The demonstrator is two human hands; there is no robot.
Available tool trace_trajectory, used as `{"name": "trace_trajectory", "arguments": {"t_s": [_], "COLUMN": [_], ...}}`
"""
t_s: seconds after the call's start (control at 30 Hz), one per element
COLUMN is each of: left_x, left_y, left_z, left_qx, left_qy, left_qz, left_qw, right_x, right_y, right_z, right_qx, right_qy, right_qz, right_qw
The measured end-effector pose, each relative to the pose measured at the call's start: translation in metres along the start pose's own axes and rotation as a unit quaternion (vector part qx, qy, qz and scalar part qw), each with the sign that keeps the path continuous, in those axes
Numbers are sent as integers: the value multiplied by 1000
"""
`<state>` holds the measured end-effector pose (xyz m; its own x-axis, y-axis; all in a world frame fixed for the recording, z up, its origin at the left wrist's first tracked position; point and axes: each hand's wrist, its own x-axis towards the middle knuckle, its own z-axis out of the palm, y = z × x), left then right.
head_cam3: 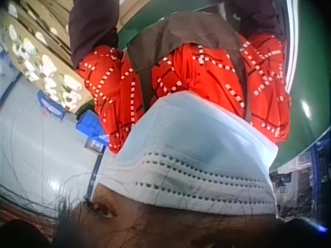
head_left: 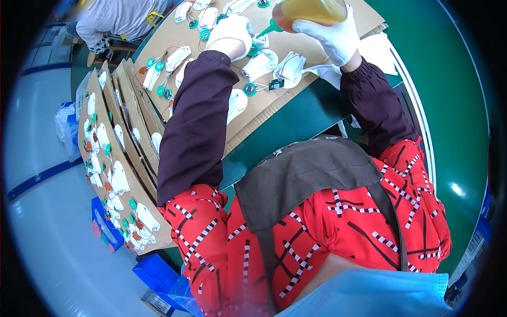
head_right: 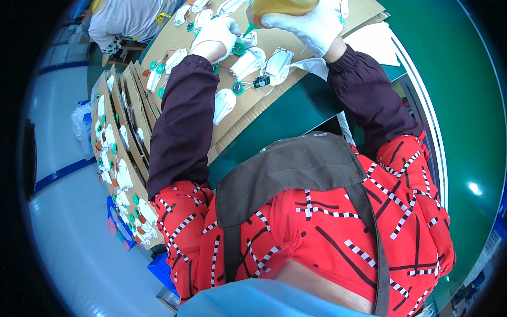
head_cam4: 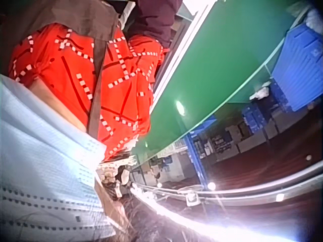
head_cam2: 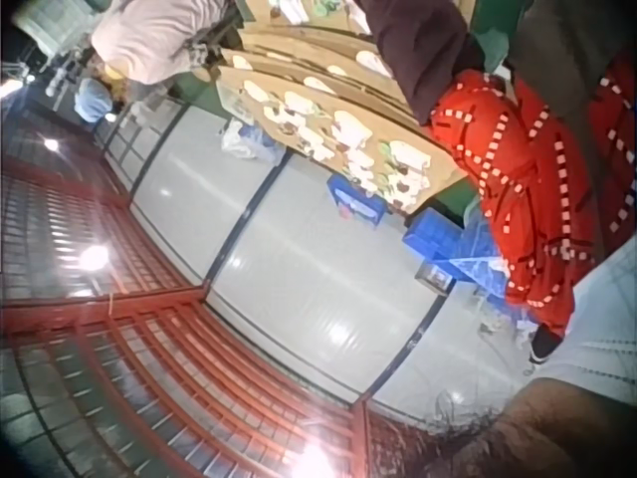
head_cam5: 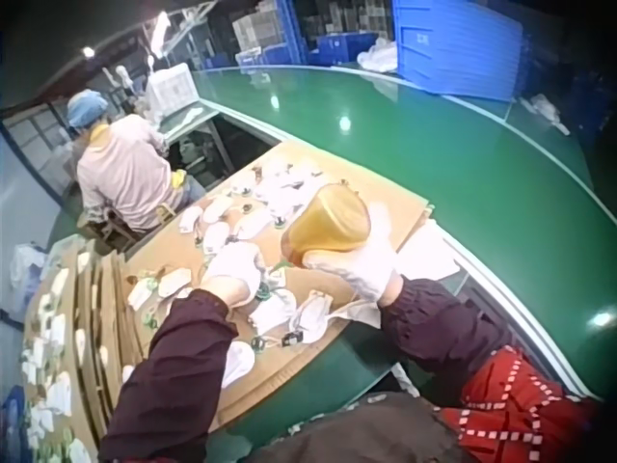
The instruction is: Applying liquid from a squeeze bottle to small plastic components arranged on a cardboard template.
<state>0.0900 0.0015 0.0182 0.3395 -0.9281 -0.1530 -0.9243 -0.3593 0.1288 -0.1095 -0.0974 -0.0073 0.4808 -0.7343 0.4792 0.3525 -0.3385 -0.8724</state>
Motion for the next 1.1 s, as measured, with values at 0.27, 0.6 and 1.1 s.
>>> {"name": "trace_trajectory", "arguments": {"t_s": [0.27, 0.6, 1.1], "left_x": [-6, 2, 0], "left_y": [-3, -4, 0], "left_z": [5, 16, 15], "left_qx": [-69, 23, -34], "left_qy": [67, 112, 76], "left_qz": [19, 26, -7], "left_qw": [995, 993, 997], "right_x": [-4, -15, -2], "right_y": [-2, -9, -3], "right_z": [4, -15, -2], "right_qx": [24, -105, -249], "right_qy": [-37, -49, 4], "right_qz": [61, -16, -87], "right_qw": [997, 993, 964]}}
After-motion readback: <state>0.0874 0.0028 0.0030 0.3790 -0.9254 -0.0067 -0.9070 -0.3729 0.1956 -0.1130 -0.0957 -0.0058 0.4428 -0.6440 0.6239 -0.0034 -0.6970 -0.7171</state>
